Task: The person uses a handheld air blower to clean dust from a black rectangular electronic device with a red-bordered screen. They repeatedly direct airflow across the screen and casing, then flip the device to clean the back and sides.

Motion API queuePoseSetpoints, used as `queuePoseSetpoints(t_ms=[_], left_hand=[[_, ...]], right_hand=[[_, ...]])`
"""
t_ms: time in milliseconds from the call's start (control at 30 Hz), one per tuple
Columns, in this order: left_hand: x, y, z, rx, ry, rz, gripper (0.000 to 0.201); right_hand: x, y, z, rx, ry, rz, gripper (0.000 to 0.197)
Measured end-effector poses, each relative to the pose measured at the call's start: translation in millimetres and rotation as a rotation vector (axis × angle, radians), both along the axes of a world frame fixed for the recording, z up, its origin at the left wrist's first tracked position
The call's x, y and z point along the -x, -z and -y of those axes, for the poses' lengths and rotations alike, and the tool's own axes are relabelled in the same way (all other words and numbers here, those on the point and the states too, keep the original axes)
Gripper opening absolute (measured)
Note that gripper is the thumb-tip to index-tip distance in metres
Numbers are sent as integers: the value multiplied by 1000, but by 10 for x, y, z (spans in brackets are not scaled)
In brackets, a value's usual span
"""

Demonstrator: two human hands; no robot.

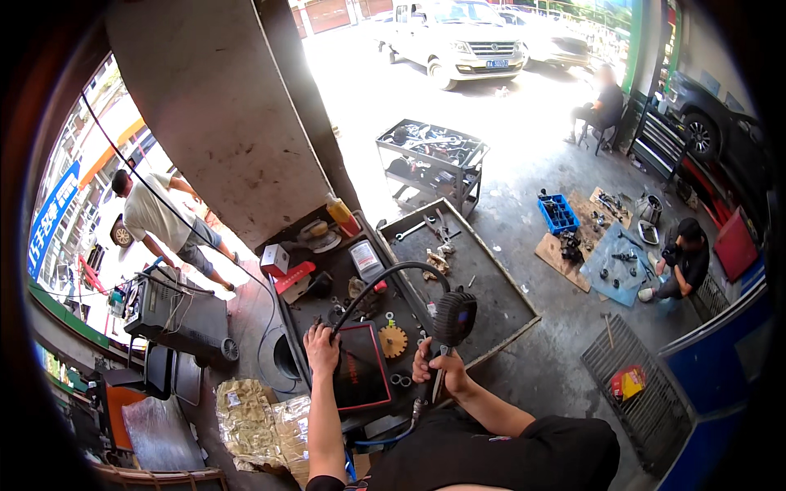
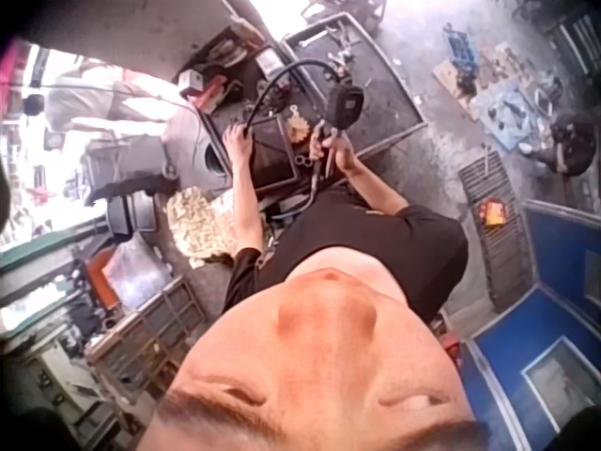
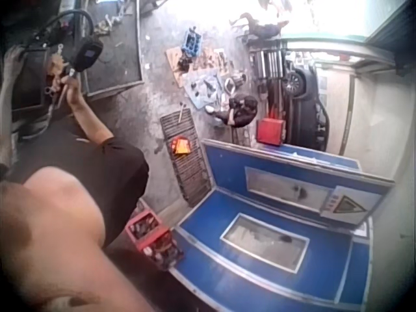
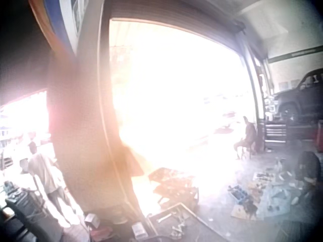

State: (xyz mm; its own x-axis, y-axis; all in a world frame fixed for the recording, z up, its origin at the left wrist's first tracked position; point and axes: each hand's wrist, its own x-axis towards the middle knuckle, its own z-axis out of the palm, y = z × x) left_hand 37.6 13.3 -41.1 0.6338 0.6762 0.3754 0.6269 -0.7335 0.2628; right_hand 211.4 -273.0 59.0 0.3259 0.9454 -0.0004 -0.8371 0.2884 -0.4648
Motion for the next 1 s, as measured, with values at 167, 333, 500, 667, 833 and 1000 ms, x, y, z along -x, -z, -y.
queuePoseSetpoints(t_ms=[167, 333, 500, 667, 833, 1000], left_hand=[[32, -6, -27, -8, -10, -9, 26], [-4, -37, -32, 39, -12, -51, 30], [-125, 19, -47, 104, -54, -56, 29], [-326, 127, -100, 164, 40, -100, 28], [-470, 328, -171, 232, 91, -54, 27], [-758, 303, -76, 276, 124, -171, 29]], right_hand=[[10, -28, -19, 6, -8, 6, 24], [10, 23, -7, -43, -11, -18, 28], [44, -66, -31, -39, 14, 52, 26], [113, -7, 37, -30, 33, -11, 27], [122, -96, 64, -12, 44, 21, 27], [76, -71, 120, -4, 84, 34, 28]])
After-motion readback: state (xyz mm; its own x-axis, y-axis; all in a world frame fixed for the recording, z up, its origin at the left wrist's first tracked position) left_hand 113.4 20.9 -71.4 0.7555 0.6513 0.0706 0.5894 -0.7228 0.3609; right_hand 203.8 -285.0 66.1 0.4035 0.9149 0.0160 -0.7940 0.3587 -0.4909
